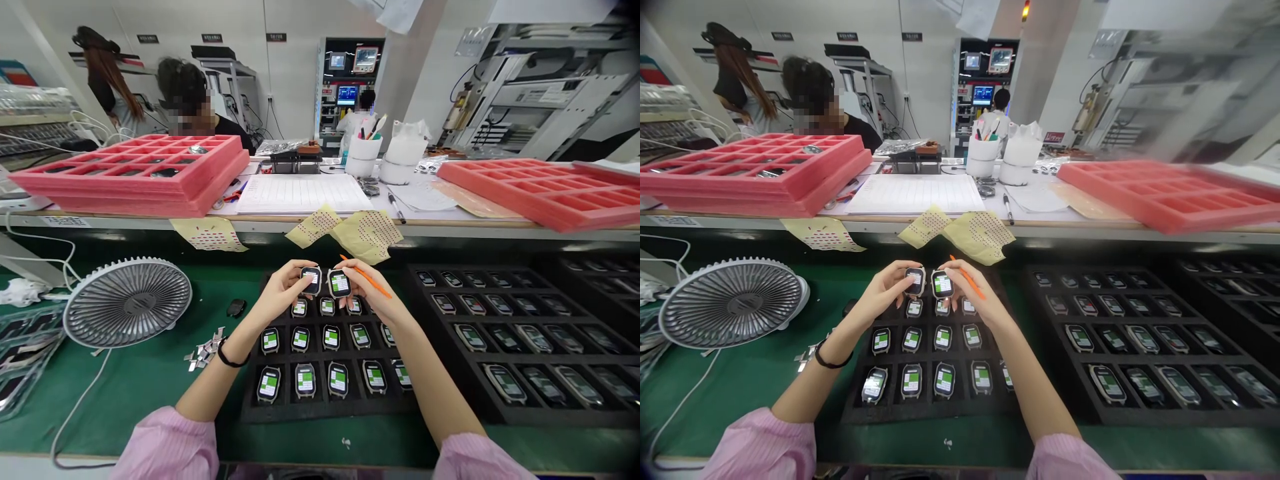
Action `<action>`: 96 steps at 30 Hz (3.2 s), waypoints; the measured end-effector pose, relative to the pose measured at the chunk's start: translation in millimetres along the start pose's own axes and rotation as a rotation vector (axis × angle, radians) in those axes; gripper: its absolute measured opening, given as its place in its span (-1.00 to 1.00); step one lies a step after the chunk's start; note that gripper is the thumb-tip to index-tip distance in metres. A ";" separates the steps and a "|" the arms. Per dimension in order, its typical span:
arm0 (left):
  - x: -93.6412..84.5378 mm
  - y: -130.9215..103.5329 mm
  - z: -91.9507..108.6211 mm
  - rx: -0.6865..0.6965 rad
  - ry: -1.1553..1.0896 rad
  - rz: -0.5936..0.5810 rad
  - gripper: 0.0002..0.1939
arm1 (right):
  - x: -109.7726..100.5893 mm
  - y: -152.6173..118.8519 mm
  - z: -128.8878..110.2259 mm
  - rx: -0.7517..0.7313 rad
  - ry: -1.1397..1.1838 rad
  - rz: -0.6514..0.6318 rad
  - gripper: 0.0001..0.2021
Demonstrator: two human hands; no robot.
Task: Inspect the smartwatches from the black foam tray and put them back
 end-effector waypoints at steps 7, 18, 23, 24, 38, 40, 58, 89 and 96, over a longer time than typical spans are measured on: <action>3.1 -2.2 5.1 0.008 0.010 0.005 -0.61 | 4.4 -2.4 -1.2 -0.011 0.009 -0.088 -0.73; 1.9 -4.1 10.7 -0.001 0.028 0.017 -0.60 | 5.7 -3.0 -2.5 -0.026 -0.014 -0.077 -0.73; 3.6 -6.3 16.0 -0.009 0.034 0.008 -0.61 | 6.4 -5.6 -4.3 -0.025 -0.032 -0.058 -0.73; 3.8 -6.6 16.7 -0.011 0.035 0.010 -0.61 | 6.7 -5.8 -4.4 -0.020 -0.035 -0.054 -0.73; 4.5 -11.1 24.5 -0.022 -0.032 0.002 -0.61 | 9.5 -8.4 -9.9 -0.027 0.054 -0.041 -0.76; 5.1 -10.9 23.4 -0.011 -0.017 -0.008 -0.59 | 9.4 -7.8 -9.6 -0.029 0.044 -0.029 -0.76; 3.7 -8.7 16.1 0.020 0.043 -0.045 -0.56 | 9.5 -2.9 -4.2 -0.038 0.014 -0.076 -0.62; 3.6 -7.1 8.6 0.013 -0.028 -0.025 -0.49 | 0.3 0.8 0.9 -0.063 -0.042 -0.068 -0.59; 1.7 -6.1 13.2 -0.002 0.017 0.008 -0.63 | 1.4 0.5 0.3 -0.042 -0.028 0.009 -0.69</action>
Point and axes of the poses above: each hand's wrist, its own y-axis towards the middle knuckle, its own x-axis out of the palm, z = x × y, the point moved 3 cm from there along y, towards the middle knuckle, and after that the axes turned 12 degrees about x, right-handed, at the moved point
